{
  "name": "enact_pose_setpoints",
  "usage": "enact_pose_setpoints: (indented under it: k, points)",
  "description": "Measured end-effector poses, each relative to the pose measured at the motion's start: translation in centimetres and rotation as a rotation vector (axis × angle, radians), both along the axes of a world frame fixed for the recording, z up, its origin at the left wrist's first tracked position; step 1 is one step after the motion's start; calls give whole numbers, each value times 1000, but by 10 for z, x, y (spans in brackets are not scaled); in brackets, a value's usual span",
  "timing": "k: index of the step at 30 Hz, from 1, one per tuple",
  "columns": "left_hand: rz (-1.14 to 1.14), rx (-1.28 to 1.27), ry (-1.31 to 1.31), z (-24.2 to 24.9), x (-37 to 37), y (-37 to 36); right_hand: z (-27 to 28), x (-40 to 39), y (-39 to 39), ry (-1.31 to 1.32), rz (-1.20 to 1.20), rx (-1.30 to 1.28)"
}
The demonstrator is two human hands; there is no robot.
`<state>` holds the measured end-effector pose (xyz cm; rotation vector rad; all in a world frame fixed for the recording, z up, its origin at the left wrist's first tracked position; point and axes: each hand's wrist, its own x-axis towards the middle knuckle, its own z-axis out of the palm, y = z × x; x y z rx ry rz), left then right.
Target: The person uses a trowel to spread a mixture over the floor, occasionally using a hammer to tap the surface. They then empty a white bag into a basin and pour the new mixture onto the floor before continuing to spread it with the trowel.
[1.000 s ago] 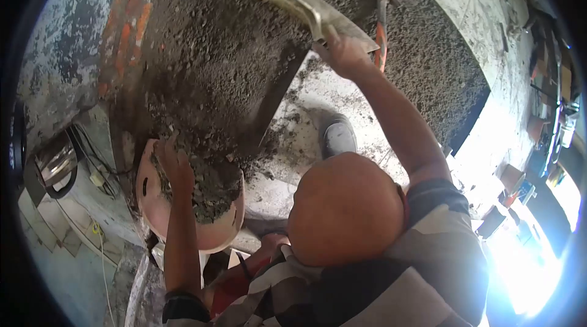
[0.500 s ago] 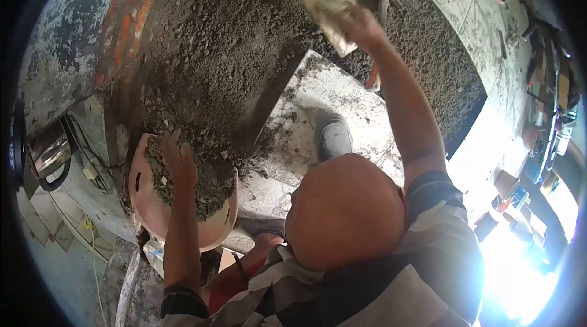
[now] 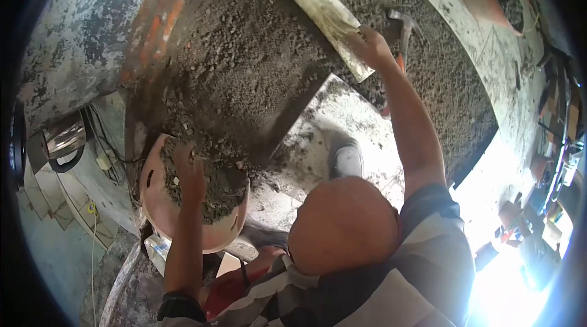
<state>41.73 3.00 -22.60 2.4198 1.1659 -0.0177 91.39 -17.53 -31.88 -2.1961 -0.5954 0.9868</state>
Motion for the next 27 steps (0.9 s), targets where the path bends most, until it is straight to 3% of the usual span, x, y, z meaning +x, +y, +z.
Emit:
enact_pose_setpoints:
  k: [3, 4, 5, 7, 8, 9, 10, 11, 12, 13, 15, 17, 19, 21, 22, 24, 27]
  points:
    - [171, -42, -15, 87, 47, 32, 25, -12, 30, 171, -97, -95]
    - [-65, 162, 213, 125, 63, 53, -14, -9, 26, 121, -11, -195]
    - [-298, 389, 420, 149, 73, 81, -56, -5, 10, 52, -8, -139]
    - [-48, 754, 215, 223, 72, 116, -60, 6, 18, -347, 110, -88]
    - [-71, 887, -29, 264, 73, 145, -31, 8, 32, -255, 32, -33]
    - [-217, 1324, 440, 319, 53, 177, 5, 10, 46, -153, -46, 16]
    - [-124, 1194, 36, 357, 96, 162, 20, 12, 53, -43, -123, 59]
    - [-302, 1237, -117, 394, 130, 168, 1, 22, 59, -107, -209, 13]
    - [-383, 1521, -30, 415, 153, 174, 0, 24, 70, -342, -244, -51]
    - [-485, 1793, 64, 435, 171, 180, -19, 22, 67, -343, -223, -159]
    - [-169, 1715, 234, 492, 125, 248, -30, 40, 73, -355, -247, -191]
    - [-442, 1864, 228, 472, 173, 237, -21, 53, 66, -373, -261, -124]
    - [-256, 1852, 552, 474, 134, 279, -50, 77, 64, -399, -270, -177]
    - [-559, 1888, 292, 461, 187, 250, -60, 76, 55, -474, -287, -185]
    - [-541, 1911, 335, 457, 191, 250, -40, 76, 60, -441, -326, -247]
    - [-532, 1943, 469, 456, 189, 248, -20, 72, 61, -416, -474, -101]
    - [-482, 1829, 346, 458, 188, 251, -26, 73, 57, -374, -431, -263]
